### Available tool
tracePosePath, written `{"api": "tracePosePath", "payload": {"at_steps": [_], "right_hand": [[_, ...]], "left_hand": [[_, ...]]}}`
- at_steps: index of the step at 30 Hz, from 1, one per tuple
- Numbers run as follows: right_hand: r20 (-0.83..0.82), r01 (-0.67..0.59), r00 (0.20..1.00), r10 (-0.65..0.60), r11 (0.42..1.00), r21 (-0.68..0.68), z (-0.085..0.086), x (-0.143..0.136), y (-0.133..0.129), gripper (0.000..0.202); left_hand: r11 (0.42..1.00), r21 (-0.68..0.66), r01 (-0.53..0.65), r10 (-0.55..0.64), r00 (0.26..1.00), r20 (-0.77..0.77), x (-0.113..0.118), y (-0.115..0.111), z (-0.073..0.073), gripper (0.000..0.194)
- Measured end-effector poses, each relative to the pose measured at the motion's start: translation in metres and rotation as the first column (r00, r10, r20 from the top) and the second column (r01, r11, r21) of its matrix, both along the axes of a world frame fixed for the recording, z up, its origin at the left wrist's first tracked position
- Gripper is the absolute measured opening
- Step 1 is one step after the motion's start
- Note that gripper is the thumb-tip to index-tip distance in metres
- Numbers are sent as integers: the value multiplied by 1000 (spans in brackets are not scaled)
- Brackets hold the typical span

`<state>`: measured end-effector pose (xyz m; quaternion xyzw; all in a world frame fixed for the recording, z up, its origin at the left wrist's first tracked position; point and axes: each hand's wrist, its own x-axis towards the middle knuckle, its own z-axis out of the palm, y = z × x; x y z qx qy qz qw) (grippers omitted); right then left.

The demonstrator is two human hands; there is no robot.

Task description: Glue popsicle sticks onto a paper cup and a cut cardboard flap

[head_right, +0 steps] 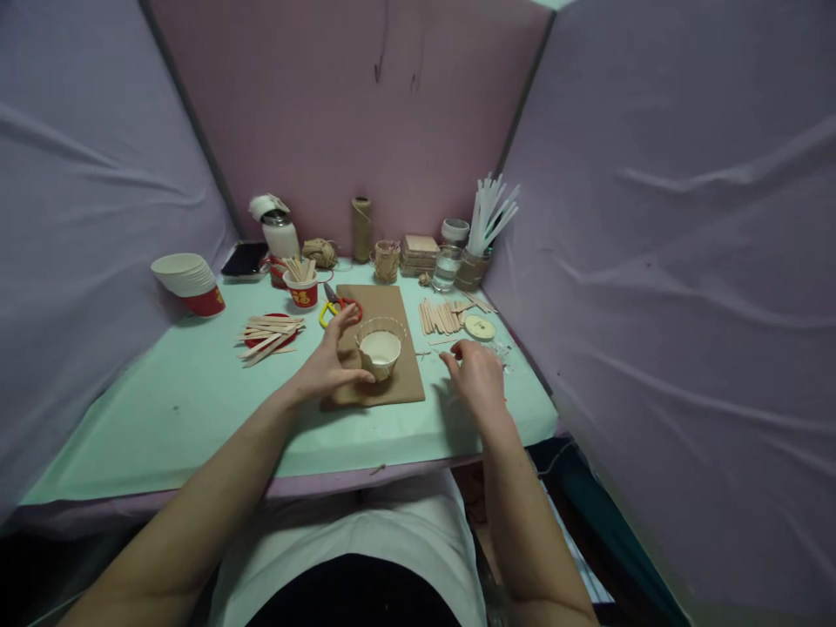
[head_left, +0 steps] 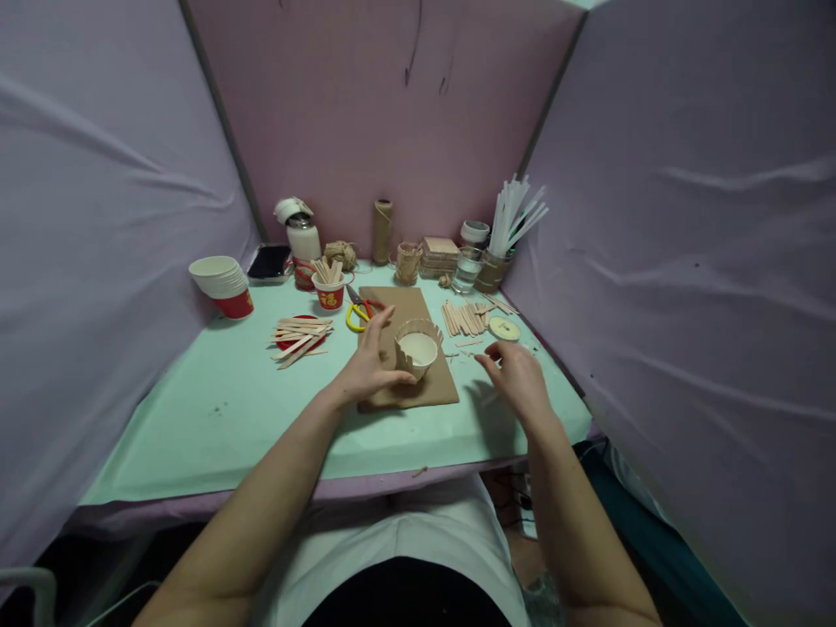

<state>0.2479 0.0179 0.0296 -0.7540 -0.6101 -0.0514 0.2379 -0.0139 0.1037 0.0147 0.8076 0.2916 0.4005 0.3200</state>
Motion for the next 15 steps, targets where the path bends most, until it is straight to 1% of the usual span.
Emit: {"api": "tracePosePath", "payload": {"at_steps": [2,5,8,11,15], "right_hand": [[6,71,997,-71,995,-70,7,20,8,22],[31,128,992,-125,976,-175,12,43,24,24],[61,142,990,-131,958,-249,12,61,48,23],[108,153,986,-125,941,-302,10,73,79,21],[194,135,978,-75,939,-318,5,81,118,24]], "left_hand": [[996,-83,11,-10,1000,13,6,-4,-12,128],[992,-124,-15,17,1000,11,15,-11,-21,130],[989,-133,-63,64,998,1,21,-15,-25,127],[983,-159,-97,99,995,3,25,-15,-27,128],[978,-191,-86,95,995,36,26,-13,-28,121]]}}
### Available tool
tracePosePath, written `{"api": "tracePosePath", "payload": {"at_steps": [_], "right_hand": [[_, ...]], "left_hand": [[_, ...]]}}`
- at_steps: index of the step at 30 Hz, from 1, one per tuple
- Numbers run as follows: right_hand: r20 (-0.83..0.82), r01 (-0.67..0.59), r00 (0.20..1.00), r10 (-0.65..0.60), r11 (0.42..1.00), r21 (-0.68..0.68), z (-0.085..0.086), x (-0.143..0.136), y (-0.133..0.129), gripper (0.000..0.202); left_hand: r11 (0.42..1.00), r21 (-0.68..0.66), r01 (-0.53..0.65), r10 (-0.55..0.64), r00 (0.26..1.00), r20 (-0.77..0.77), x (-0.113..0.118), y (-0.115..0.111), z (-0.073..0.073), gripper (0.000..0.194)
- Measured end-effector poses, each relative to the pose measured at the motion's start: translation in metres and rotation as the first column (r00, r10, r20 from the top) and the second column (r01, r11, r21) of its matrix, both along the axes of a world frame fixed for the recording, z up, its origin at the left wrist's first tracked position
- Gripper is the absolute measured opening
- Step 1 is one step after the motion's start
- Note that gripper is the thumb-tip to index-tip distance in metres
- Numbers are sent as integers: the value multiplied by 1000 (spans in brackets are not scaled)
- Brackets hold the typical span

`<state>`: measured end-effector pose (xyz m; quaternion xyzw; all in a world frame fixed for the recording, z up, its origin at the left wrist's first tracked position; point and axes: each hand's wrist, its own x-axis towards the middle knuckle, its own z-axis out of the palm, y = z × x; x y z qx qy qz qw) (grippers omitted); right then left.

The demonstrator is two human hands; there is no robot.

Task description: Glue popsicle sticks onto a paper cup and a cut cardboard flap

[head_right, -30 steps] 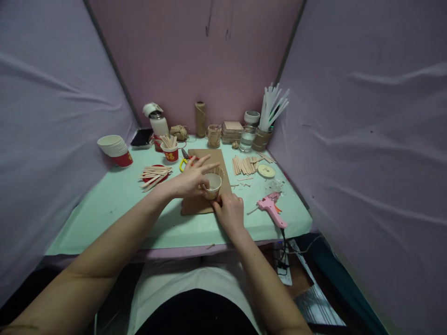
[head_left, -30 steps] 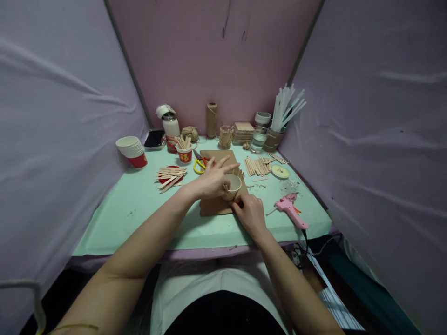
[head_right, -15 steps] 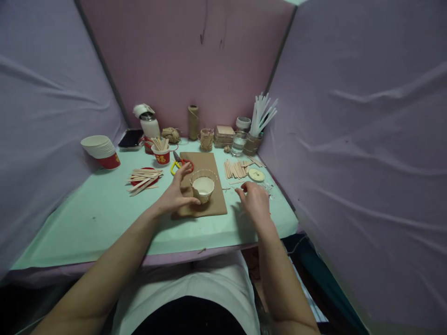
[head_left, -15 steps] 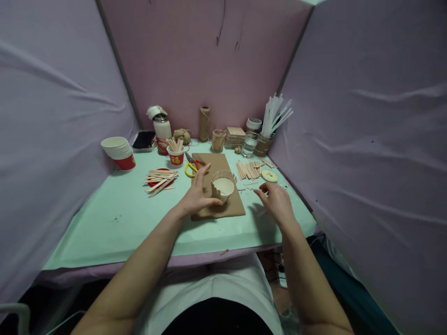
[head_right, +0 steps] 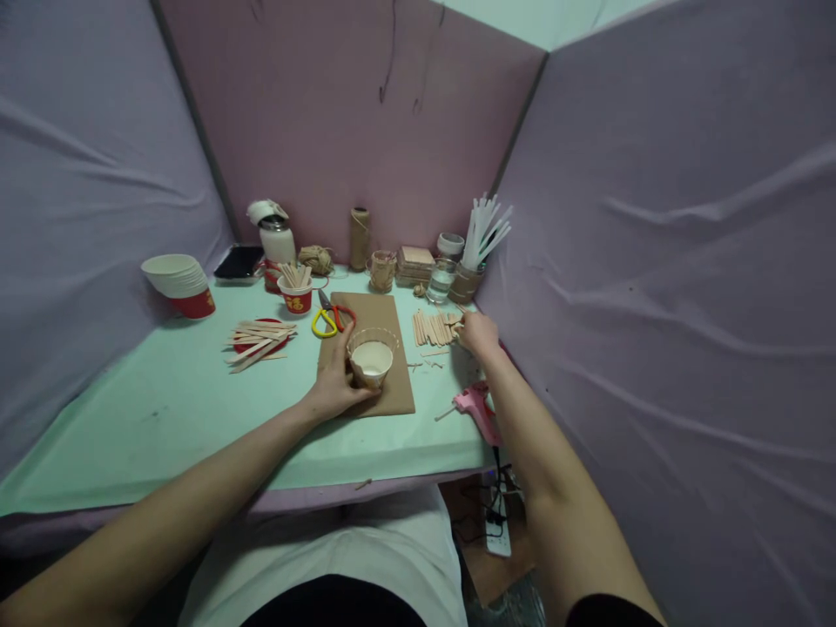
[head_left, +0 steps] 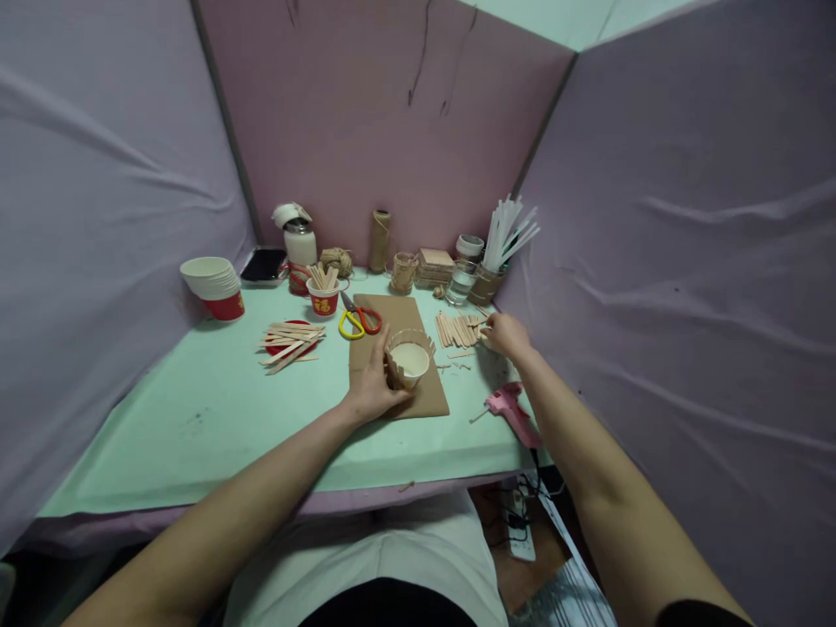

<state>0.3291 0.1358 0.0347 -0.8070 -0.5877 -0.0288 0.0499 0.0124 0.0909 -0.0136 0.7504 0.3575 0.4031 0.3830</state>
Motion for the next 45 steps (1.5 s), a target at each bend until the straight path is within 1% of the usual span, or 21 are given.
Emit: {"api": "tracePosePath", "payload": {"at_steps": [3,6,11,16,19,21,23,25,26,27,28,29,30,33,35,37,38,40,42,43,45], "right_hand": [[50,-69,996,70,997,-27,-6,2,21,32],[72,-128,988,134,988,-87,-11,4,34,33],[79,-168,980,181,974,-151,-15,2,43,34],[89,-222,970,226,974,-53,-11,-5,30,35],[113,-264,960,255,962,73,-3,-10,21,26],[125,-280,958,260,942,185,7,-14,14,17],[122,-278,960,251,909,310,18,-22,3,22],[100,-255,967,236,866,431,30,-34,-18,25],[80,-237,971,227,843,483,34,-42,-33,27],[40,-212,973,227,809,548,38,-52,-50,28],[-109,-153,949,297,733,663,40,-63,-70,26],[-260,-78,887,383,677,732,40,-74,-90,24],[-383,-15,804,455,660,751,39,-87,-110,23],[-592,28,594,545,722,692,24,-122,-155,20],[-657,35,524,542,757,653,10,-141,-170,19],[-691,-10,471,548,787,617,-2,-155,-175,20],[-692,-51,457,559,793,607,-7,-160,-175,19],[-682,-131,433,589,790,599,-13,-168,-175,19],[-690,-158,402,602,788,595,-14,-173,-175,19],[-703,-147,384,599,791,594,-14,-174,-175,19],[-732,-103,356,581,803,587,-13,-178,-175,19]], "left_hand": [[1000,-11,29,-29,999,17,-3,1,3,114],[994,-38,102,-101,995,17,-8,2,7,112],[977,-111,182,-181,983,22,-14,4,9,115],[959,-167,231,-218,972,89,-19,5,5,124],[972,-149,182,-166,979,115,-25,2,8,125],[993,-62,100,-88,982,165,-31,-2,12,110],[996,56,-74,56,961,270,-36,-9,14,77],[949,121,-291,229,900,371,-38,-18,15,38],[922,134,-363,285,872,398,-38,-23,14,22],[908,148,-391,306,862,404,-37,-28,13,13],[910,170,-378,290,875,389,-36,-33,12,11],[921,200,-335,249,899,360,-34,-37,11,12],[930,229,-288,205,922,327,-32,-40,10,11],[933,253,-256,185,944,274,-29,-45,8,10],[927,236,-290,219,933,287,-30,-46,8,17],[946,221,-236,170,945,281,-34,-47,9,18],[968,201,-153,99,962,254,-36,-48,11,16],[992,83,97,-110,979,173,-38,-52,13,14],[937,-103,333,-320,939,123,-38,-55,13,16],[895,-189,405,-388,914,121,-37,-56,13,17],[830,-308,465,-443,885,142,-36,-57,12,19]]}}
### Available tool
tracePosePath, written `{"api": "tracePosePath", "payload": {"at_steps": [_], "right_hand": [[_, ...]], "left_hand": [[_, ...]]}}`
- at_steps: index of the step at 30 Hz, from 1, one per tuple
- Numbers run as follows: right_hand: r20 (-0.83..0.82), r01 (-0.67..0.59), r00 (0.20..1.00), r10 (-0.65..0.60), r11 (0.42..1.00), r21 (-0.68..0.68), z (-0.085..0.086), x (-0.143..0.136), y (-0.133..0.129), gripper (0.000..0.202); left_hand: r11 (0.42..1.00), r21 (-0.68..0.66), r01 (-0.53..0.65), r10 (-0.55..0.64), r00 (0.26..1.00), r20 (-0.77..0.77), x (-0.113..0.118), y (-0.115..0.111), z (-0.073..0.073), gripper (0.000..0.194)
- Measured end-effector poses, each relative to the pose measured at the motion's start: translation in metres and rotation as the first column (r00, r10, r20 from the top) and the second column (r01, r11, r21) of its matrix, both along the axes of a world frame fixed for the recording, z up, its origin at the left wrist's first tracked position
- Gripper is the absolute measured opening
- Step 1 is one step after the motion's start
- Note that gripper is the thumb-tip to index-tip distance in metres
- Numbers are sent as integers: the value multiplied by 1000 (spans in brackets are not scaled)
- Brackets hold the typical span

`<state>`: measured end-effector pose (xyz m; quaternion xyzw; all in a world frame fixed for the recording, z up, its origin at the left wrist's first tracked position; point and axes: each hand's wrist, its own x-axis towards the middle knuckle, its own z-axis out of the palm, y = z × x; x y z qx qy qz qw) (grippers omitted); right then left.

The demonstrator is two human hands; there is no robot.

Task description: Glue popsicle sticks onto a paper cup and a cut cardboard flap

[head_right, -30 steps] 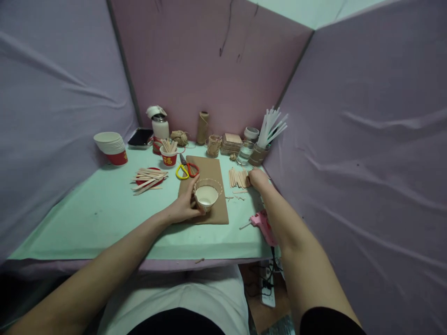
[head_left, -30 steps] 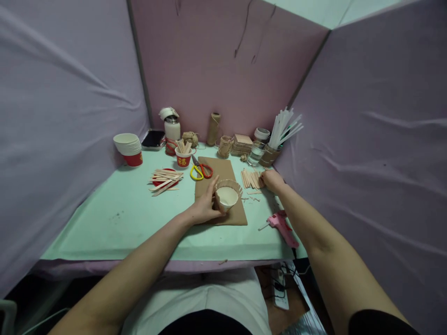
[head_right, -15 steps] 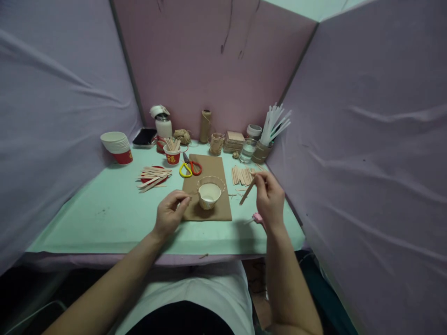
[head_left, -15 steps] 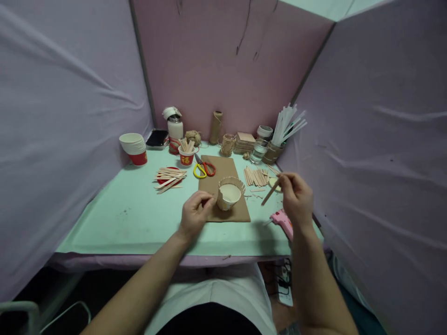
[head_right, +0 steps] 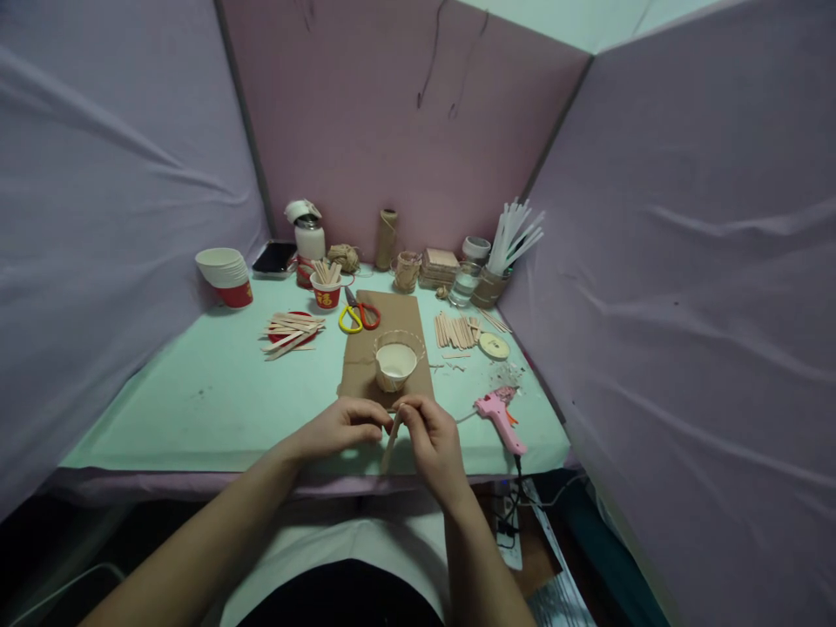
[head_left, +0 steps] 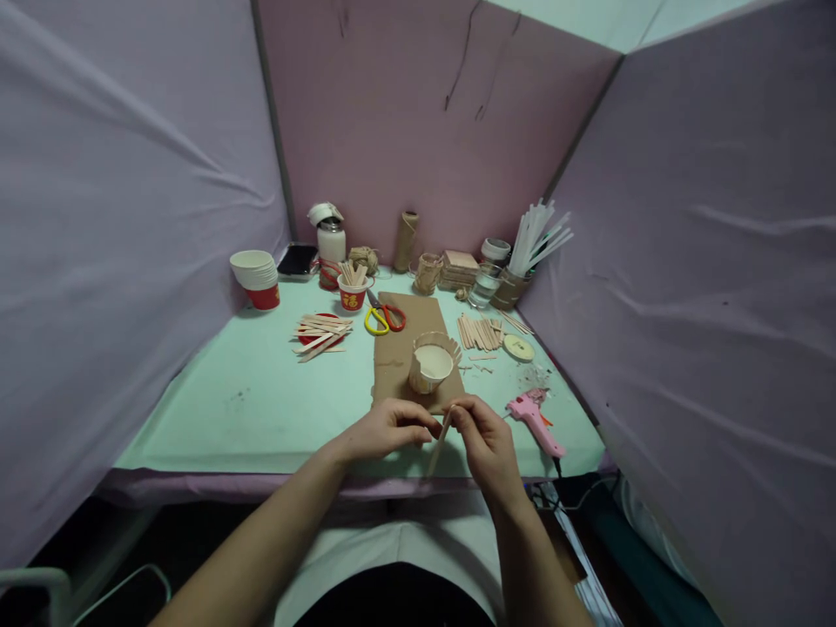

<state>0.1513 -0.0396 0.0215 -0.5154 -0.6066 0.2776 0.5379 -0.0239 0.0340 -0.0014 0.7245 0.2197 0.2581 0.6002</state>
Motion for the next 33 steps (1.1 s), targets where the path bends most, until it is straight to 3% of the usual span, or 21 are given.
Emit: {"api": "tracePosePath", "payload": {"at_steps": [11,17,25,29,33], "right_hand": [[-50,60,997,-60,998,7,-7,-12,-6,19],[-58,60,997,-59,998,13,-10,-12,-8,20],[-4,41,999,-40,999,36,-8,-10,-10,16],[132,255,954,-269,960,115,-10,24,-8,21],[452,503,747,-488,859,97,-18,77,-10,37]], "left_hand": [[965,-228,130,-136,991,-9,-6,-1,8,20],[978,-163,132,-133,991,5,-6,2,4,22],[964,-204,173,-170,985,29,-8,3,3,25],[957,-249,146,-134,989,63,-9,3,5,27],[950,-295,106,-78,991,105,-10,4,6,28]]}}
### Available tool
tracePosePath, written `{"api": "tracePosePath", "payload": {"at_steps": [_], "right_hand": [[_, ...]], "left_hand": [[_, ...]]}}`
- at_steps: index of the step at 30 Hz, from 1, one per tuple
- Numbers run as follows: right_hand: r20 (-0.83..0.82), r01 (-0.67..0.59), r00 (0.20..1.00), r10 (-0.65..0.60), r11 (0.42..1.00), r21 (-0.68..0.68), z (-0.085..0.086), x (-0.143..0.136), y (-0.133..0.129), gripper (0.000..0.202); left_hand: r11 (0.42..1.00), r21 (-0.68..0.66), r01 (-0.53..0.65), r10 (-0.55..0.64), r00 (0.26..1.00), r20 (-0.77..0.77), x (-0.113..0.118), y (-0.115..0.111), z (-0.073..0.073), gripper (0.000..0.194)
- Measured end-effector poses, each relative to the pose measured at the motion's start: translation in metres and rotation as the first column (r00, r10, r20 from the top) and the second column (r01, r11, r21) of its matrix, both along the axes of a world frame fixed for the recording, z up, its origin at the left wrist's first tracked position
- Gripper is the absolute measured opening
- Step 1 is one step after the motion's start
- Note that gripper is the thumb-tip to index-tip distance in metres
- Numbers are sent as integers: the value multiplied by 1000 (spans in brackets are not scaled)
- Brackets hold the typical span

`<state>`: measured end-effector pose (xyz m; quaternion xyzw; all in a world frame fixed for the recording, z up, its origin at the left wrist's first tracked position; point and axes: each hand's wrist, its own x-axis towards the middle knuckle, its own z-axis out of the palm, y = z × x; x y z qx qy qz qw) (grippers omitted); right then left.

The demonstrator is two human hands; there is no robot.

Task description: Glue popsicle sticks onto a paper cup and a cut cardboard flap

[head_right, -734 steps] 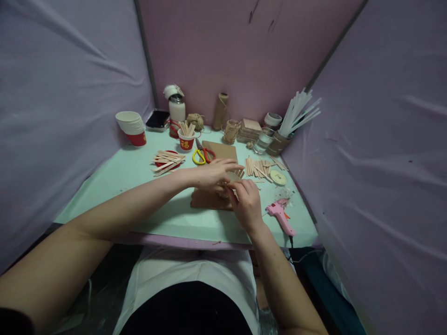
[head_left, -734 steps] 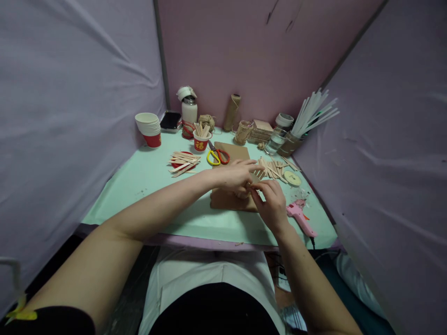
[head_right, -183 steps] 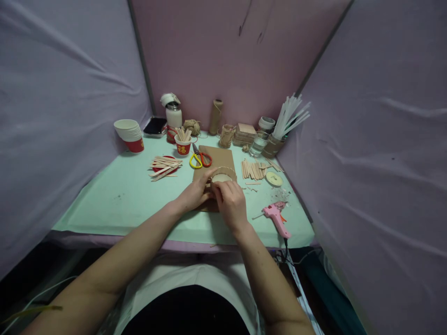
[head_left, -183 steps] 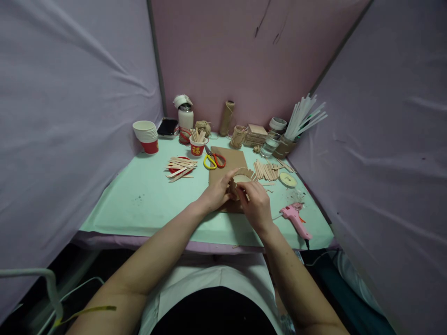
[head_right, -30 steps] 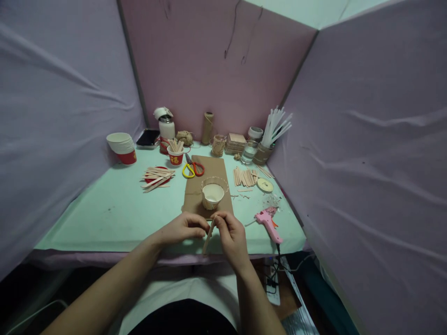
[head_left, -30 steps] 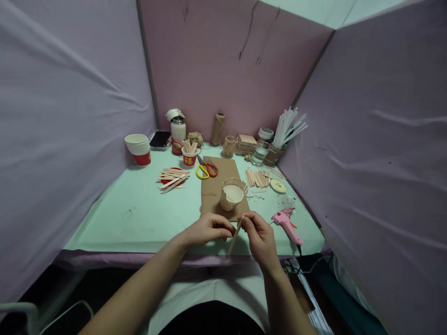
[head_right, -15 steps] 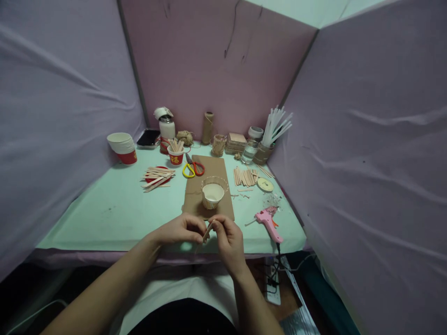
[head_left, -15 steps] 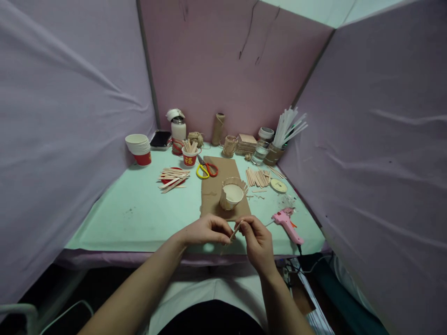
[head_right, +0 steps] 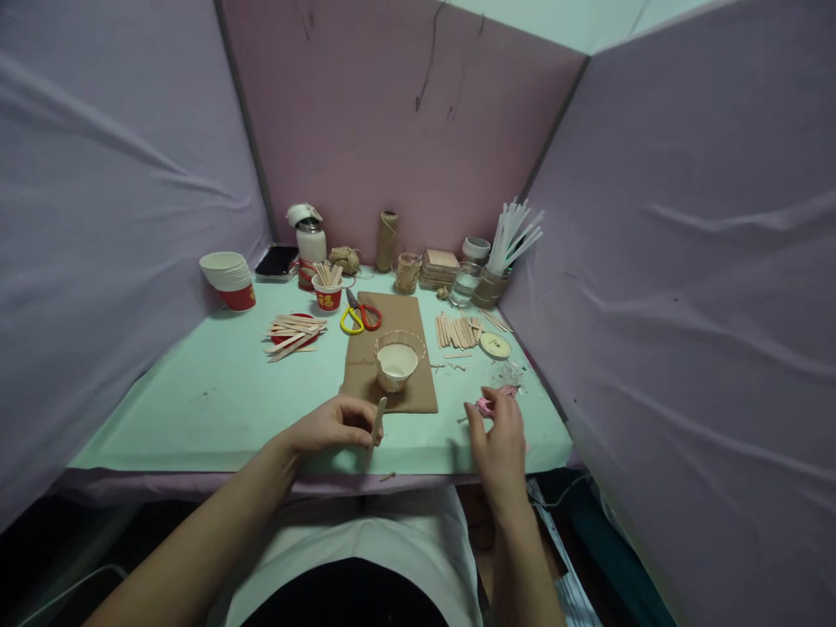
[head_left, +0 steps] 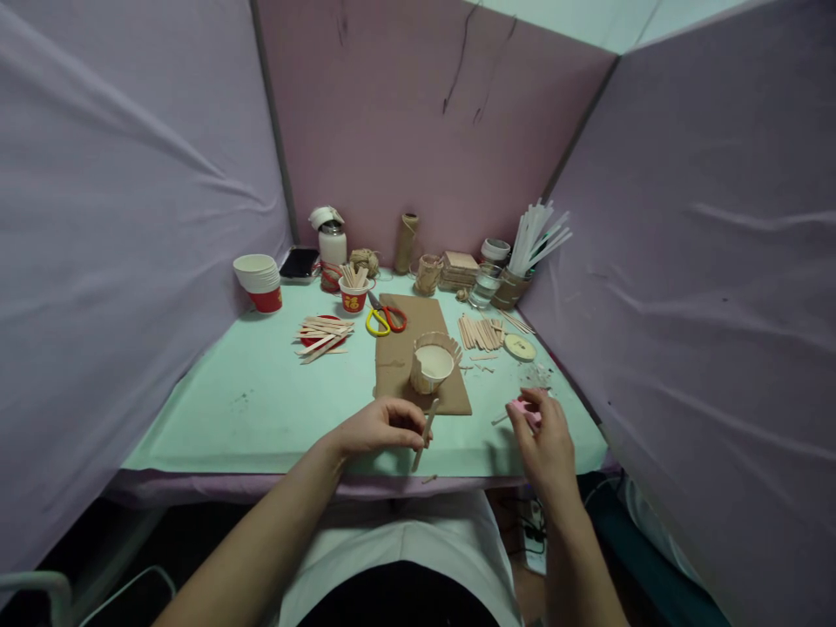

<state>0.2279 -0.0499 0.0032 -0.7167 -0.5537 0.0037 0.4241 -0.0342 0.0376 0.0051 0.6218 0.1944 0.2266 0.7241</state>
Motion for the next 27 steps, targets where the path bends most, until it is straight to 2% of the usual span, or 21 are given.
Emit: {"api": "tracePosePath", "payload": {"at_steps": [2,4,6,8,13,18,20,23,25,27], "right_hand": [[186,191,971,-153,960,-204,-6,19,-4,45],[323,334,922,-216,865,-375,-12,29,-9,50],[387,398,894,-224,795,-459,-17,33,-13,51],[414,424,880,-233,778,-463,-22,35,-14,52],[436,443,862,-260,805,-395,-33,43,-9,53],[371,380,896,-246,855,-352,-37,49,-1,47],[277,318,932,-233,893,-318,-37,50,0,48],[47,190,982,-184,957,-221,-33,47,-4,51],[-137,68,987,-88,987,-144,-26,39,-10,50],[-307,-68,951,39,994,-84,-15,26,-18,45]], "left_hand": [[1000,-22,-13,13,1000,14,-1,0,0,27],[999,-45,-22,23,999,28,-1,1,0,27],[997,-65,-35,37,999,36,-1,1,-1,28],[995,-85,-54,57,998,39,0,1,-3,29],[985,-148,-84,93,994,52,0,1,-3,34],[985,-165,-56,67,996,63,0,1,-2,34],[982,-181,-59,73,995,71,0,0,-2,33],[970,-225,-88,111,989,93,0,0,-4,31],[962,-252,-108,140,984,112,0,1,-6,29],[955,-271,-124,162,979,123,0,2,-8,27]]}}
